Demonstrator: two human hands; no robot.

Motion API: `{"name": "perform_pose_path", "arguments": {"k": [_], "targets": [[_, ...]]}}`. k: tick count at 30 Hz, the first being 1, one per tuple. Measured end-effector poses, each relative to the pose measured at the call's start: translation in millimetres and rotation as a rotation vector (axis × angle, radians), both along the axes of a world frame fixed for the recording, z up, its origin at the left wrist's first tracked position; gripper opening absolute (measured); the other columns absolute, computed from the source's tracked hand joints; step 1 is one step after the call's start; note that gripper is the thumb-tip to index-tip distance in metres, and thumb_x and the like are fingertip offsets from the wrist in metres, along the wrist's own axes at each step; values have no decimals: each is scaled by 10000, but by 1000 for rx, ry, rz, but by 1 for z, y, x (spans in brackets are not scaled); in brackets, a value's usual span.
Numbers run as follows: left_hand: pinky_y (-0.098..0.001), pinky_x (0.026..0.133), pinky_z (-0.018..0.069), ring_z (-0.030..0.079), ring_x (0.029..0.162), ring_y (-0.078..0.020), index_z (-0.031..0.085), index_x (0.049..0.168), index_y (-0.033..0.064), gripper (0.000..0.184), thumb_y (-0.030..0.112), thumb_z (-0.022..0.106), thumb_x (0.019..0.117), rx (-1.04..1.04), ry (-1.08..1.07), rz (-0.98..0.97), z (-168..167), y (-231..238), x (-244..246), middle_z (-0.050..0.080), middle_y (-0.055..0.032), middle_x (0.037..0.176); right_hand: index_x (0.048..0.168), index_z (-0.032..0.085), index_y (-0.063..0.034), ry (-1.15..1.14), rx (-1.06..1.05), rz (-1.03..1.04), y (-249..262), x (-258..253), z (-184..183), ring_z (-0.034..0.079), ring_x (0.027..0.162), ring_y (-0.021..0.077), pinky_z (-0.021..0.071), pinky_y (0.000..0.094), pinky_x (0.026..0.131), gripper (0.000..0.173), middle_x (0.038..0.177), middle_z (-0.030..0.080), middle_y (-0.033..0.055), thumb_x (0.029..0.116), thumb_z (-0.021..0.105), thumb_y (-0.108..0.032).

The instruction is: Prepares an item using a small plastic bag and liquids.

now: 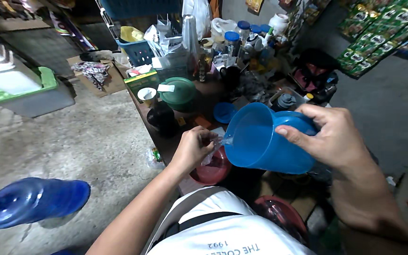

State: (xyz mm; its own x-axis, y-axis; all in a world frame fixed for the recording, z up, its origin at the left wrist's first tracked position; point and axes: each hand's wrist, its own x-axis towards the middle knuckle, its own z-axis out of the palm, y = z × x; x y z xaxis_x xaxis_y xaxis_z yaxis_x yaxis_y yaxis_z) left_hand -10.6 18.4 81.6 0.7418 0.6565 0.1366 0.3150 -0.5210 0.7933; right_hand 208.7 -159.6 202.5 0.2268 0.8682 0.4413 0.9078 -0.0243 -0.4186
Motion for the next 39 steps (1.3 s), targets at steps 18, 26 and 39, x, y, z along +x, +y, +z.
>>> {"name": "perform_pose_path", "arguments": {"k": [18,26,39], "targets": [[-288,723,592,675,798,-99,773,1030,68,190,28,787,844,-11,33,0,-2,-6,-2,698,-54,1023,846,678,-169,-58,-12,26,-2,-2,10,546,588,-71,427,124,496,386,674,591,-112,903,677,-550],[-293,724,593,675,792,-98,772,1034,70,204,21,788,837,-10,30,3,-3,-6,-4,698,-51,1026,826,670,-181,-73,-24,23,0,-4,12,536,572,-77,408,120,478,388,658,581,-118,900,673,-562],[-294,715,579,660,790,-90,782,1025,91,208,35,792,825,-26,34,-1,-7,-3,-4,696,-34,1001,842,674,-184,-78,-34,44,4,-7,19,551,577,-73,423,120,476,366,667,593,-117,900,683,-545]]}}
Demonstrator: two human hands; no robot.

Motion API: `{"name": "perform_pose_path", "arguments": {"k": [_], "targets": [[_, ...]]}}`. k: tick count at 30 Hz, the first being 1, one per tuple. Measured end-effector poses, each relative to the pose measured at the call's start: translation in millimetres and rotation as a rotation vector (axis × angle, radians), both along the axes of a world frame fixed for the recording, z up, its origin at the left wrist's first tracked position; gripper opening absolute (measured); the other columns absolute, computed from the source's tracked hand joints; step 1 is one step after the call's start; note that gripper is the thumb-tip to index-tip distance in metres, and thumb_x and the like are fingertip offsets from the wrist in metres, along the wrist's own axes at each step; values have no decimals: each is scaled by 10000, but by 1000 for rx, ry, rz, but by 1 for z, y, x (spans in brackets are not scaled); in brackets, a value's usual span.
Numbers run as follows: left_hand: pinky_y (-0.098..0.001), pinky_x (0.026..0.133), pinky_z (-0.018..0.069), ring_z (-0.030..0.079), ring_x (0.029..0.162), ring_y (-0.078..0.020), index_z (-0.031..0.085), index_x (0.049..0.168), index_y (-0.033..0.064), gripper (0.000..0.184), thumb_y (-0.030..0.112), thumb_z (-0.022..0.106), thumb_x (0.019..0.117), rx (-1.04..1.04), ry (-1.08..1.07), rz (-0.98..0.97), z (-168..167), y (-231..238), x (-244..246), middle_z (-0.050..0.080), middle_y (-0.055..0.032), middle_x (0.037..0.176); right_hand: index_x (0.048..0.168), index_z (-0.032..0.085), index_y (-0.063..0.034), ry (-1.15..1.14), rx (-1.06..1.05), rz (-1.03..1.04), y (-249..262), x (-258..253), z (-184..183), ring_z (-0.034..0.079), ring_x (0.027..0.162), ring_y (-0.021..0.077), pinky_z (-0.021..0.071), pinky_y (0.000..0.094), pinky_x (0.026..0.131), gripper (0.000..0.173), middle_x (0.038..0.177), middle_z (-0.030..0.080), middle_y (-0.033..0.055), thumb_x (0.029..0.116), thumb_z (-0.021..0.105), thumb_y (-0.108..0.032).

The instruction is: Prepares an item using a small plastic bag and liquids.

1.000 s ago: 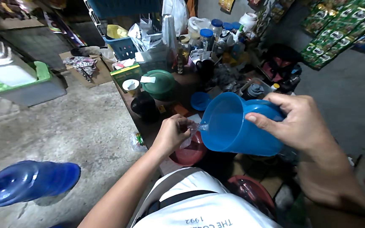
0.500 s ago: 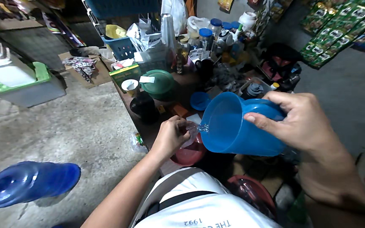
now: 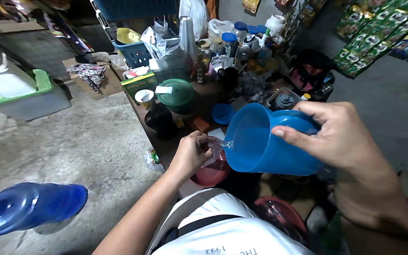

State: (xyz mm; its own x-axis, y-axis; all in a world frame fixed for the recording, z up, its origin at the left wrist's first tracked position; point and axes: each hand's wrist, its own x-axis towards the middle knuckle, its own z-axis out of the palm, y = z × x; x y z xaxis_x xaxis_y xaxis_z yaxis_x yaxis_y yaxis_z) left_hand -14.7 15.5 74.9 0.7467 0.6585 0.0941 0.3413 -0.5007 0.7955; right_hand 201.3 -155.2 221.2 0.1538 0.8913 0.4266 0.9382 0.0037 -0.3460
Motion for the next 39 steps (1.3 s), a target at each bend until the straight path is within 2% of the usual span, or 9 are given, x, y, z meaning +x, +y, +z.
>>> {"name": "perform_pose_path", "arguments": {"k": [6,13,17,20,28,33,39], "targets": [[-281,701,569,650,774,-79,784,1010,95,202,35,796,817,18,-15,-1,-1,3,-1,694,-25,970,838,676,-186,-14,-13,-4,4,-2,3,547,567,-75,419,122,466,377,659,592,-118,899,679,-558],[-283,740,585,669,812,-93,780,1042,89,200,21,765,855,-33,20,-25,4,5,0,690,-49,1035,836,673,-189,-41,-31,-15,7,-3,6,540,553,-75,408,123,459,383,646,586,-118,901,667,-566],[-307,708,570,654,793,-103,785,1014,93,198,27,790,826,-3,-11,-19,-1,7,0,693,-36,958,834,676,-183,-56,-41,-12,8,-4,6,535,541,-67,406,129,450,384,638,581,-112,898,670,-562],[-297,724,582,664,799,-97,780,1011,89,182,26,784,840,-14,7,-34,3,8,-1,694,-37,979,827,665,-178,-69,-58,-11,7,-6,5,514,509,-42,388,167,432,378,614,566,-107,898,652,-549],[-308,724,588,668,783,-110,763,969,54,129,34,786,843,-6,-4,-48,0,11,0,694,-57,987,841,675,-193,29,-42,-36,7,4,-7,553,571,-76,434,129,476,387,661,594,-125,892,668,-576],[-291,713,581,660,781,-104,765,995,53,148,30,778,849,-15,13,-51,2,10,3,682,-58,974,827,670,-198,43,-41,-28,6,5,-10,547,562,-77,427,127,468,379,650,589,-128,893,674,-570],[-275,713,576,654,771,-90,779,993,89,153,26,770,853,-23,19,-48,4,10,4,681,-35,963,834,666,-205,99,-25,-52,1,13,-17,556,561,-70,440,137,468,376,654,592,-134,884,678,-578]]}}
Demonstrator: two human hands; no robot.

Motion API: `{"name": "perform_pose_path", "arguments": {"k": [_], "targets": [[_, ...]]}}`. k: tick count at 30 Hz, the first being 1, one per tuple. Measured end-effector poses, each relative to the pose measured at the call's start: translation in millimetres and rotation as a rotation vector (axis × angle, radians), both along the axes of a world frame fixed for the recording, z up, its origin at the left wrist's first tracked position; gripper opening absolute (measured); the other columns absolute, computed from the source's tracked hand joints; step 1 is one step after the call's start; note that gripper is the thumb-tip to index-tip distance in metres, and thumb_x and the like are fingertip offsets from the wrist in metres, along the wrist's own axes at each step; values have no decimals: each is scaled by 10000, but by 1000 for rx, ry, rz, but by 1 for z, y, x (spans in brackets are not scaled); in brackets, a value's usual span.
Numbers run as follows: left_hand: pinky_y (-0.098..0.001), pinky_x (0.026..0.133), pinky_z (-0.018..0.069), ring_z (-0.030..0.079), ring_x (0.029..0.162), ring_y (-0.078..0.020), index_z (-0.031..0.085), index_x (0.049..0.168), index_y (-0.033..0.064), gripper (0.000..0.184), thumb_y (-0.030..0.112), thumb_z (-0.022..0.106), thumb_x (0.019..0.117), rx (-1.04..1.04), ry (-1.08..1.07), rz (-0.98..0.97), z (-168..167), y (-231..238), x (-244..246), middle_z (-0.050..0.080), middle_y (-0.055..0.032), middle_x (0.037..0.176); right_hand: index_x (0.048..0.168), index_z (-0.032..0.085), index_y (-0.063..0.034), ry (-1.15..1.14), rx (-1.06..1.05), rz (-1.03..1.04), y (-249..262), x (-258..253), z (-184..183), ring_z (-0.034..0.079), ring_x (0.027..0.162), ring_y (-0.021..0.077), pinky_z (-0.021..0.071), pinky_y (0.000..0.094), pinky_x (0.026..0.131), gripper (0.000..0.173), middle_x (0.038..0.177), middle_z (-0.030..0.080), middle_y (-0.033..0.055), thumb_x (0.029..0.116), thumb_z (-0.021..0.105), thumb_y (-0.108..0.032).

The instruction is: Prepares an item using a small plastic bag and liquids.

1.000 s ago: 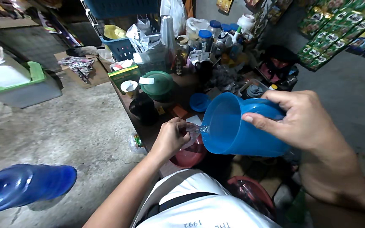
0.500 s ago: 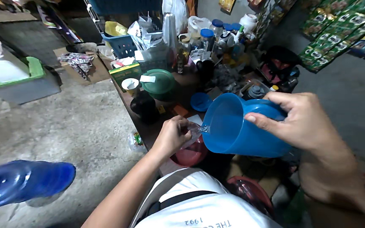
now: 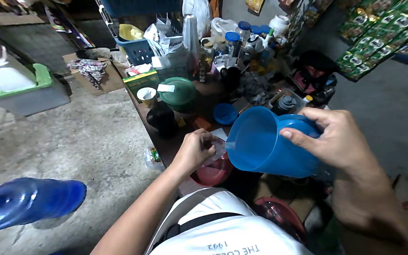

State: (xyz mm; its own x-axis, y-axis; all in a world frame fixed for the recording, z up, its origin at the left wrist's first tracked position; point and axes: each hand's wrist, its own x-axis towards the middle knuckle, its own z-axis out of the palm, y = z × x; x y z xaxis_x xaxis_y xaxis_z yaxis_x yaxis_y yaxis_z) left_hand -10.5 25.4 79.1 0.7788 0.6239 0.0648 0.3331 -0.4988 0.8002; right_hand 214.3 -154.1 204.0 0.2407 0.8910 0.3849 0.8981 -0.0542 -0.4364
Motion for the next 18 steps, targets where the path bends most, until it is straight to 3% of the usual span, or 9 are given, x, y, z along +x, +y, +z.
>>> {"name": "perform_pose_path", "arguments": {"k": [4,8,10,12,14,18], "targets": [[-297,728,580,666,792,-94,789,983,100,145,27,764,860,1,3,20,0,1,0,702,-32,967,881,680,-218,215,26,-11,-7,15,-19,610,586,-25,508,168,491,338,701,640,-123,891,685,-556],[-318,726,585,676,779,-111,776,927,66,87,14,768,857,9,-25,55,-3,2,1,708,-49,928,874,666,-244,657,139,-31,-9,36,-55,478,481,-42,398,113,434,282,661,590,-128,937,673,-519],[-331,730,582,679,786,-117,775,915,70,92,3,767,852,16,-40,71,-5,4,2,717,-45,935,885,676,-255,897,232,-129,-8,43,-75,529,547,-49,448,109,503,292,710,621,-135,1005,560,-495],[-330,728,589,681,783,-110,774,925,82,94,13,754,865,14,-45,77,-7,6,2,720,-37,945,869,651,-220,1074,309,-244,-2,48,-97,546,535,-35,467,122,495,432,691,630,-113,1081,365,-465],[-327,725,593,678,771,-109,771,949,78,100,15,746,876,-12,-51,79,-9,7,3,716,-39,949,893,651,-171,1182,325,-359,4,57,-125,512,489,-7,450,144,463,512,655,602,-79,1101,286,-465],[-314,721,595,679,764,-99,771,952,75,104,8,745,875,-17,-46,98,-9,8,4,716,-39,950,890,674,-156,1172,344,-491,11,67,-162,475,493,6,404,149,470,385,653,575,-68,1070,443,-407]]}}
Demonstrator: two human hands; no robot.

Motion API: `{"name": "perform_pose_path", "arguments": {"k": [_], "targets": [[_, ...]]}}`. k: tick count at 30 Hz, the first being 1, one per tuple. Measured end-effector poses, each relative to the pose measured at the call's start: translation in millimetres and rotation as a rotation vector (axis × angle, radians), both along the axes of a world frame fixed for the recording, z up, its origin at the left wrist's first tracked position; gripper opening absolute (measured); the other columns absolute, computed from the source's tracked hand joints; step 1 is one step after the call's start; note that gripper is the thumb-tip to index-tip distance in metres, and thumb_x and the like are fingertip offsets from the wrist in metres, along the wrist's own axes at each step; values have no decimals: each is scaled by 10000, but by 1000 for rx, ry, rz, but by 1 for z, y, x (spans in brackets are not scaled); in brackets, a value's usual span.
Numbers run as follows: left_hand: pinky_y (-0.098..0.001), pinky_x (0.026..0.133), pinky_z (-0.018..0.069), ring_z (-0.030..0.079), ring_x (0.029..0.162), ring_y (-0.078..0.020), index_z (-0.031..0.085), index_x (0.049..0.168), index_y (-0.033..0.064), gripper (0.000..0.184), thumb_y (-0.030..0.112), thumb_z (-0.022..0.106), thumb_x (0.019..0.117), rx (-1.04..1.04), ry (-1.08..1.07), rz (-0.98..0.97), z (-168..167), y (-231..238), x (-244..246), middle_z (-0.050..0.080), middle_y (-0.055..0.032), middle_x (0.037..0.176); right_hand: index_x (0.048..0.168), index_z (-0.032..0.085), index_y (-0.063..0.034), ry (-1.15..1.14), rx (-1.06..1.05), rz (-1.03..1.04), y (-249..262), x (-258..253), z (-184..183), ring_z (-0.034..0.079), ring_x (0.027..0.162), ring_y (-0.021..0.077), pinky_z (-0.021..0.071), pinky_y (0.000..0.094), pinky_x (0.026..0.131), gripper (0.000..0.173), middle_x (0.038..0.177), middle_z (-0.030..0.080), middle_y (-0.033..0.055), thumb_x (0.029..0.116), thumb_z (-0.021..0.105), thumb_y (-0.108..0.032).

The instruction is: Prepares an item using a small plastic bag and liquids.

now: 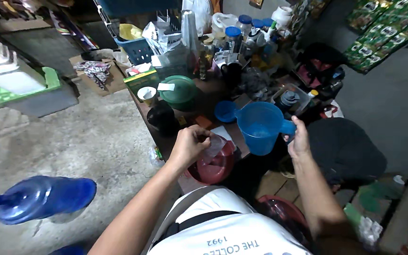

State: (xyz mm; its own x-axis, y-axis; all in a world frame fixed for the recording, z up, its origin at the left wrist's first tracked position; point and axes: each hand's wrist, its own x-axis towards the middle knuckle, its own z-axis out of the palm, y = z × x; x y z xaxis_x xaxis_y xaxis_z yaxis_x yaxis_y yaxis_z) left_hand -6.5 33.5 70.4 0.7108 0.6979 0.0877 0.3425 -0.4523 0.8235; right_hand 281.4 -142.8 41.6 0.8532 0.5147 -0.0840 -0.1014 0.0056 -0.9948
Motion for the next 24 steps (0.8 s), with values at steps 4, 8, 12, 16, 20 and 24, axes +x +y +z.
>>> {"name": "perform_pose_path", "arguments": {"k": [4,8,12,16,20,24], "targets": [[-307,721,605,687,768,-95,774,985,78,142,6,762,864,-14,-3,-3,1,0,0,720,-36,975,843,628,-214,-297,-23,176,-6,3,14,479,545,-30,406,125,509,206,701,565,-115,992,601,-354],[-306,744,606,690,792,-97,776,1010,78,164,12,770,860,-18,9,-14,3,-1,0,716,-40,1000,874,594,-196,-671,-52,361,-9,1,59,570,636,-67,502,122,597,182,722,580,-145,917,698,-340],[-297,727,593,674,774,-91,779,1014,78,177,2,774,854,-21,22,-20,6,-3,0,710,-34,984,899,621,-163,-913,-106,416,-7,-11,99,576,649,-90,490,100,588,353,736,592,-138,904,713,-504],[-296,740,599,681,787,-90,768,1017,72,181,1,779,851,-58,29,-19,7,-6,-1,713,-39,1003,879,635,-151,-1018,-149,442,-2,-29,125,574,629,-75,479,112,559,422,714,600,-115,888,708,-567],[-298,735,601,682,794,-95,769,1029,78,195,4,783,849,-74,47,-22,9,-7,-3,709,-35,1009,844,635,-167,-1129,-243,468,1,-52,143,555,547,-36,435,140,461,440,653,582,-85,881,698,-602],[-308,746,597,683,809,-101,772,1023,81,190,8,778,848,-48,58,-32,10,-8,-5,710,-38,1014,834,632,-168,-1184,-270,486,5,-63,150,548,564,-34,422,148,474,454,660,576,-86,869,703,-614]]}}
